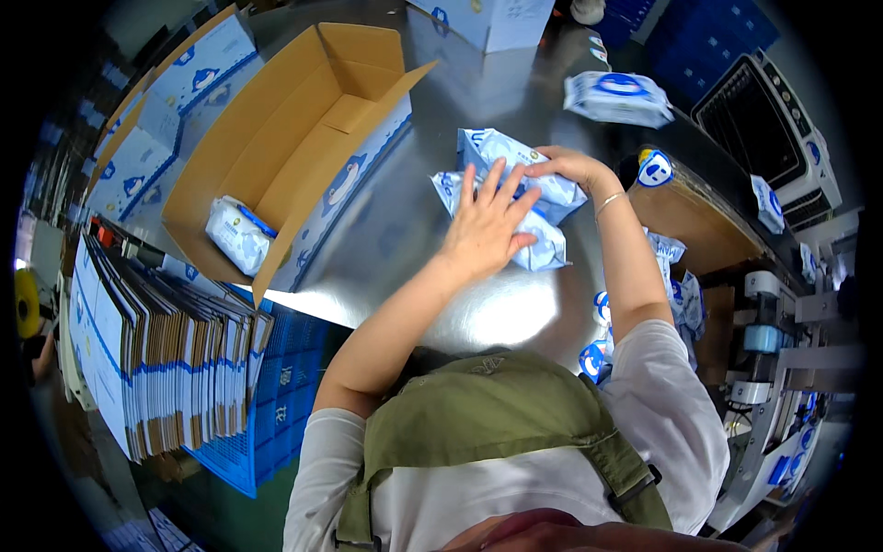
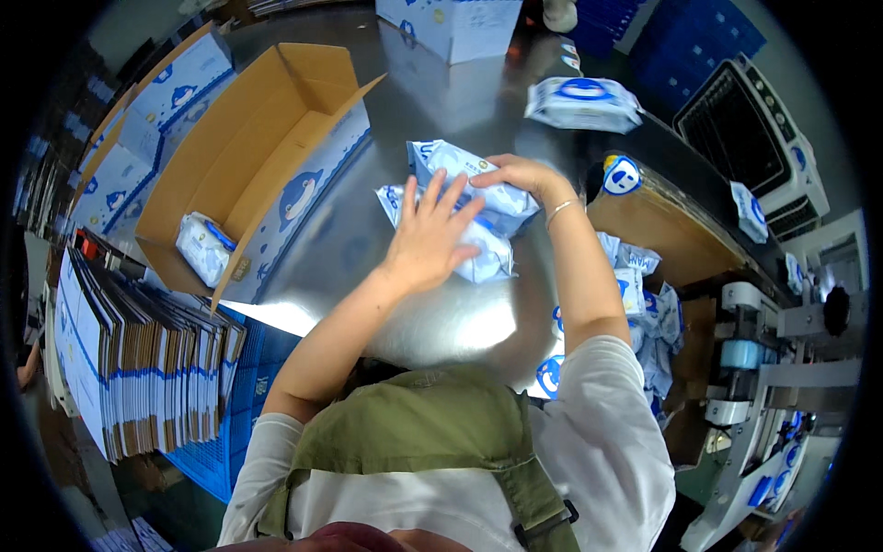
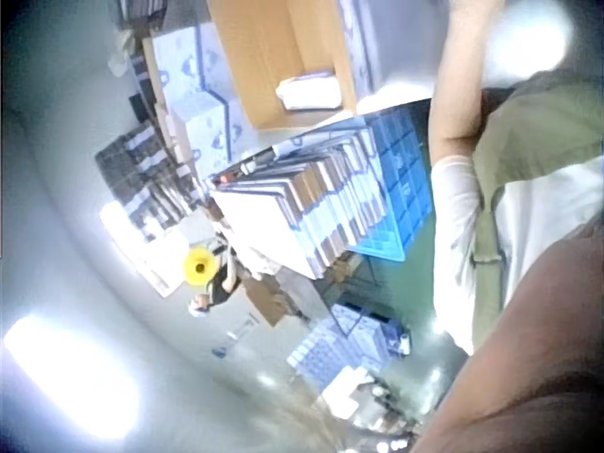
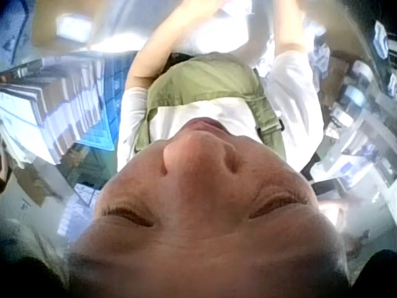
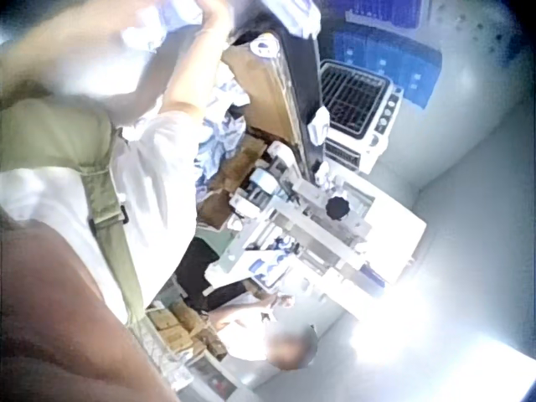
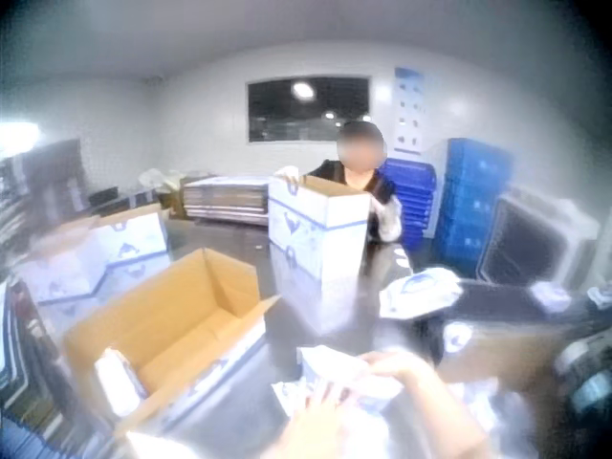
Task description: The person picks up packs of wet wipes from a table and places them into cardboard boxes, سپس folds the boxes closed and stacks them on a blue crate.
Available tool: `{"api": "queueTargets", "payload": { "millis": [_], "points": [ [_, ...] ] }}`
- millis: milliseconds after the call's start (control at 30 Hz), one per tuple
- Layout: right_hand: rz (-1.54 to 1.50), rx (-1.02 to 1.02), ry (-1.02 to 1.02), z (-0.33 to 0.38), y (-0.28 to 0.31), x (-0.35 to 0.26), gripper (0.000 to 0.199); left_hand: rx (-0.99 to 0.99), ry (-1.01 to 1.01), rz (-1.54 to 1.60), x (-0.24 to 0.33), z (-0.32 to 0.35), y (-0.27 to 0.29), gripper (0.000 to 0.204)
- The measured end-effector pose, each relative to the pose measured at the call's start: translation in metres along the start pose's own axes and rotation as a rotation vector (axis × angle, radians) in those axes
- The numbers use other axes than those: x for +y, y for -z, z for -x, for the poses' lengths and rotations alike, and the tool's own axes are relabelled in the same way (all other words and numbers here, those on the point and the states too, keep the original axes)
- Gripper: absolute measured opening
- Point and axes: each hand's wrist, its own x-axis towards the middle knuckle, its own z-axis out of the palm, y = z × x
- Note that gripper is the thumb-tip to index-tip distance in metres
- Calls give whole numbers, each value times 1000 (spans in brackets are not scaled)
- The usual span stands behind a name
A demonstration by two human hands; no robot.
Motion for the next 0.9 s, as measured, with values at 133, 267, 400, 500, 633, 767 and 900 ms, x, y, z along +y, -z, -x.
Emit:
{"api": "queueTargets", "payload": {
  "millis": [133, 267, 400, 500, 633, 767, 900],
  "points": [
    [-127, -25, -29, -16, 5, 1, 54, -91, 14, -52, -30, -32, -23, 71],
    [-107, 177, 80, -21, 21, 20, 47, -244, 94, -36, -32, -69, -30, 80],
    [-235, 68, 64, -14, 4, 26, 56, -329, 154, -15, -16, -40, -4, 85],
    [-203, -124, 271, -28, -40, 40, 46, -297, 125, -68, -12, 6, 21, 91],
    [-146, -122, 329, -18, -83, 33, 46, -297, 152, -163, -11, 26, 44, 99],
    [581, 438, 705, 7, -5, 7, 61, -286, 101, -132, -22, 11, 43, 103],
    [1123, 1060, 441, 48, 159, -3, 76, -324, 155, -65, -19, 7, 45, 99]
  ]
}}
